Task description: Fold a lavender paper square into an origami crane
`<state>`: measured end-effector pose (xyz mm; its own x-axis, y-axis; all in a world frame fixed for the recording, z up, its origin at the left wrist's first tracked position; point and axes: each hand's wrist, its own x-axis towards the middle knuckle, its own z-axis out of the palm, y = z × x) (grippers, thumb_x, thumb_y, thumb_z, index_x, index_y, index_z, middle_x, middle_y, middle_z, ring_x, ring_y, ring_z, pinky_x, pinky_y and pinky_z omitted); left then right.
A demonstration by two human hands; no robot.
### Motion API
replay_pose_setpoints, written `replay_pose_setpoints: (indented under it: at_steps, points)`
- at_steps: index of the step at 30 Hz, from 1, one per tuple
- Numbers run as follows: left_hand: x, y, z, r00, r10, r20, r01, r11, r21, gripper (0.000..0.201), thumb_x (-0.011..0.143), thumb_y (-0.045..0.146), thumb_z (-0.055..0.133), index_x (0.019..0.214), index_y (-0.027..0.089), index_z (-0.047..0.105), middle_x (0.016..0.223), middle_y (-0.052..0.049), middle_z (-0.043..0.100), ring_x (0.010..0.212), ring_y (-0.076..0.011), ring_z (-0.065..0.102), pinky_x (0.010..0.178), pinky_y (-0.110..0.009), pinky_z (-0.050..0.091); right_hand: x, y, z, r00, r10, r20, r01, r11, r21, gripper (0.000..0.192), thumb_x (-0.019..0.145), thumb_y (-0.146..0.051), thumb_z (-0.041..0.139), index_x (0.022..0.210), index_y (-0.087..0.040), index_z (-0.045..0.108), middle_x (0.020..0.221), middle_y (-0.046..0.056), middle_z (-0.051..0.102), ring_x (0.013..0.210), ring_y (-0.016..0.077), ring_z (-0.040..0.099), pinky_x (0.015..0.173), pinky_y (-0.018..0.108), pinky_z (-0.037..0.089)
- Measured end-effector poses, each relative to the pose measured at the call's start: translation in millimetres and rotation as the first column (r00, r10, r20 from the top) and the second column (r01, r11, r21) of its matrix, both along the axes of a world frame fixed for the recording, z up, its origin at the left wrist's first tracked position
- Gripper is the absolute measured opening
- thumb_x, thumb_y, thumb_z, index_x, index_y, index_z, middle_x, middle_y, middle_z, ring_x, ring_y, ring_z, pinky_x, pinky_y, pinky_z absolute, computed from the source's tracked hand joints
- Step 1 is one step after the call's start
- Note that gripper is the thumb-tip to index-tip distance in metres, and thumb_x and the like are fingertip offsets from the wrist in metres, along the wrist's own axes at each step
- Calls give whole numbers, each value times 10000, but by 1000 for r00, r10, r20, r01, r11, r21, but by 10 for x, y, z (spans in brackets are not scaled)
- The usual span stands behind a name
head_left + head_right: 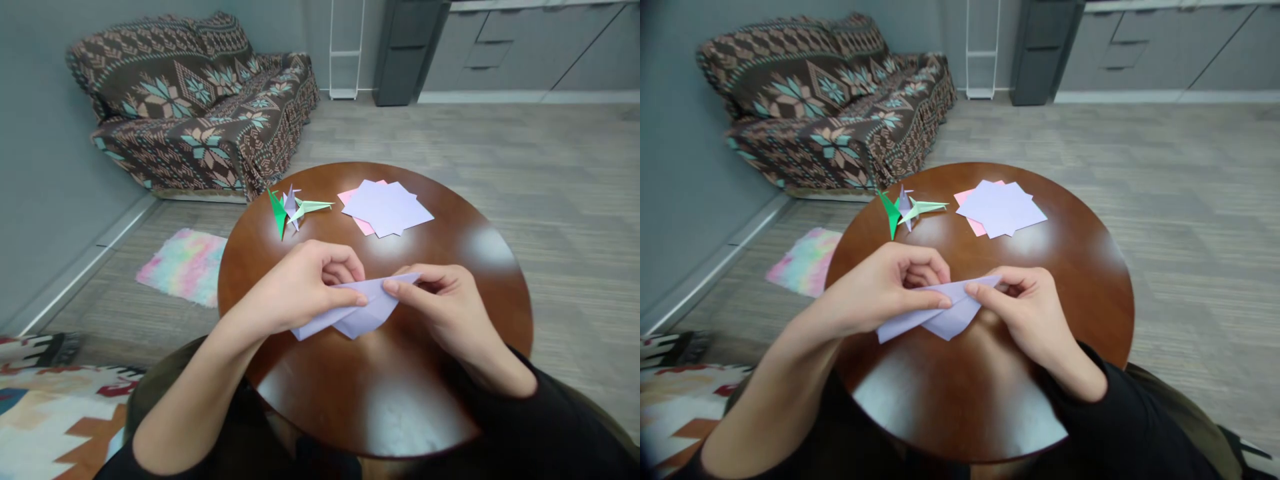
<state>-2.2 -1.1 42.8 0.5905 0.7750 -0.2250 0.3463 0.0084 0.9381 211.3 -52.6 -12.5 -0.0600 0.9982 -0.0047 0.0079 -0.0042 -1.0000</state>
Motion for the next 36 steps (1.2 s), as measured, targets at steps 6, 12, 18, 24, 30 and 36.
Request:
replay_pose_setpoints:
  at_steps: [6, 12, 18, 24, 30, 36]
  points:
    - [-8, 8, -1, 1000, 9, -6, -9, 1000, -17, 152, 737, 171, 811, 803, 138, 678, 694, 3, 706, 618, -99, 633, 546, -168, 445, 36, 44, -83, 993, -117, -4, 117, 991, 60, 209, 831, -378, 836, 689, -229, 802, 679, 24, 739, 646, 172, 601, 618, 297, 460]
    - [15, 15, -39, 999, 30, 18, -30, 999, -35, 164, 729, 170, 819, 797, 136, 674, 667, 6, 700, 596, -96, 621, 539, -166, 436, 45, 59, -78, 991, -133, -36, 136, 984, 114, 156, 869, -375, 805, 800, -236, 814, 752, 14, 753, 697, 163, 637, 673, 276, 497]
    - [22, 11, -51, 999, 35, 39, -33, 998, -52, 182, 739, 227, 835, 812, 138, 695, 689, -16, 730, 594, -109, 628, 523, -169, 426, 6, 23, -14, 1000, -14, -15, 15, 999, 41, 162, 842, -346, 826, 759, -210, 795, 727, 16, 733, 680, 159, 605, 623, 261, 484]
    - [8, 16, -57, 1000, 26, 12, -25, 999, -46, 195, 751, 291, 832, 790, 132, 726, 685, -30, 734, 574, -115, 627, 497, -172, 410, 26, 38, -70, 999, -11, -39, 12, 1000, 28, 210, 823, -351, 839, 699, -201, 761, 672, 12, 662, 646, 148, 538, 574, 264, 425]
    - [16, -5, -24, 999, 40, 14, -39, 998, -53, 184, 732, 268, 842, 793, 129, 739, 684, -31, 735, 582, -115, 630, 498, -166, 422, 20, 35, -102, 998, -23, -66, 25, 999, 30, 204, 820, -336, 843, 692, -199, 763, 660, 3, 650, 636, 146, 532, 587, 278, 405]
    - [12, -19, 15, 999, 40, -5, -40, 995, -91, 122, 761, 224, 807, 805, 120, 760, 681, -25, 728, 553, -89, 584, 486, -154, 389, 22, 28, -97, 997, -37, -63, 39, 999, 24, 222, 828, -336, 836, 678, -197, 749, 658, -2, 641, 634, 144, 530, 609, 290, 405]
